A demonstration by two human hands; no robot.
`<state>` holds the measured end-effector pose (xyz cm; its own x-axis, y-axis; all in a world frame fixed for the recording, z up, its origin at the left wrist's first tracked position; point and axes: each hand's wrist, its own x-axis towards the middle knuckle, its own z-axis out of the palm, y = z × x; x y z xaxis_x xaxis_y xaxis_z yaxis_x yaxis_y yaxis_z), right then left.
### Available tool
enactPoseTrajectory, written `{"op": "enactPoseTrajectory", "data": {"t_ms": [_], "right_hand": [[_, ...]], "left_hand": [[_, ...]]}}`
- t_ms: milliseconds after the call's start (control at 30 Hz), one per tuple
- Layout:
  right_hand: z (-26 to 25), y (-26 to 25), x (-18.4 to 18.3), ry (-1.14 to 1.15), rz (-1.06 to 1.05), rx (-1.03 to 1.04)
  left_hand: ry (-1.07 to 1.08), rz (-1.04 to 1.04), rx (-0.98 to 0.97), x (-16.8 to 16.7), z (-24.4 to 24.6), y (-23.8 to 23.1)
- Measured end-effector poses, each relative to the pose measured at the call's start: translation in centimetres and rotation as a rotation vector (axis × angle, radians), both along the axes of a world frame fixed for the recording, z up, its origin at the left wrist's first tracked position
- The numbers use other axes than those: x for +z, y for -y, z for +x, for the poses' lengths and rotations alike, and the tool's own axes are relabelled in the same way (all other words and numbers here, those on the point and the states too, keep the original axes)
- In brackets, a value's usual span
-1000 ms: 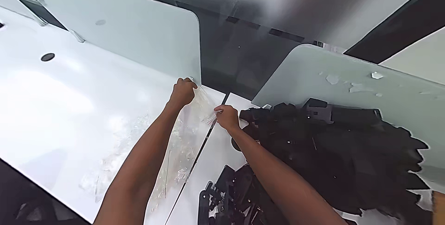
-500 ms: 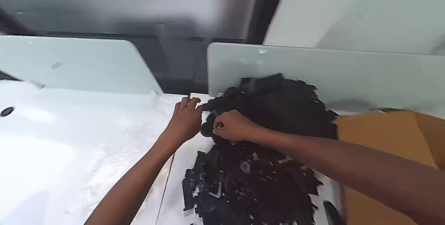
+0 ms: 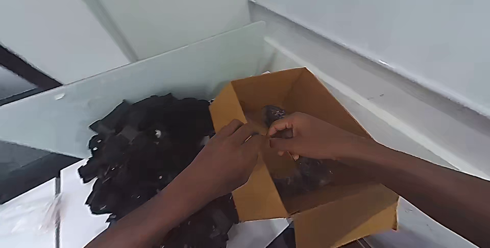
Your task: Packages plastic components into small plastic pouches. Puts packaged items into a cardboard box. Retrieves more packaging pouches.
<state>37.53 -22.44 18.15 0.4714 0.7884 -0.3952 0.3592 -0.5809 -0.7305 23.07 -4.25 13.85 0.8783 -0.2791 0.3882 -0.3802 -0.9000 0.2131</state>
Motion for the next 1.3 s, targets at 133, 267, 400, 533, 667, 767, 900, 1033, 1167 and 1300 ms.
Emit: {"op": "enactPoseTrajectory", "data": {"t_ms": [133, 267, 400, 533, 667, 767, 900, 1033, 1167, 1300], "right_hand": [[6.8, 2.7, -4.6, 0.035, -0.125, -0.057], [12.1, 2.3, -9.9, 0.278, -0.348, 0.025], [14.8, 0.7, -13.2, 0.35, -0.527, 0.043], [15.4, 0.8, -18.0, 0.361, -0.513, 0.088], [14.7, 0.6, -19.8, 0.39, -0.458, 0.135], [14.0, -0.4, -17.9, 0.345, -0.51, 0.147], [12.5, -0.3, -14.9, 0.287, -0.509, 0.126], [10.2, 1.2, -11.0, 0.349, -0.403, 0.033], [6.6, 2.4, -5.7, 0.402, -0.207, -0.08], [1.5, 4.2, -0.3, 0.406, 0.185, -0.241]], "left_hand": [[-0.143, 0.076, -0.133, -1.4, 8.6, 2.2], [-0.63, 0.322, -0.14, -2.7, 16.1, 3.1], [-0.968, 0.501, -0.094, -3.4, 21.2, 3.9], [-1.073, 0.62, -0.127, -6.4, 23.8, 5.2], [-1.111, 0.693, -0.146, -7.8, 24.2, 6.4], [-1.133, 0.731, -0.133, -7.5, 24.0, 6.7], [-1.126, 0.621, -0.057, -6.6, 23.7, 6.2], [-1.012, 0.325, -0.064, -3.7, 20.4, 5.7], [-0.731, 0.108, -0.039, 0.8, 15.2, 4.9], [-0.226, -0.135, 0.003, 4.8, 8.6, 3.4]]}}
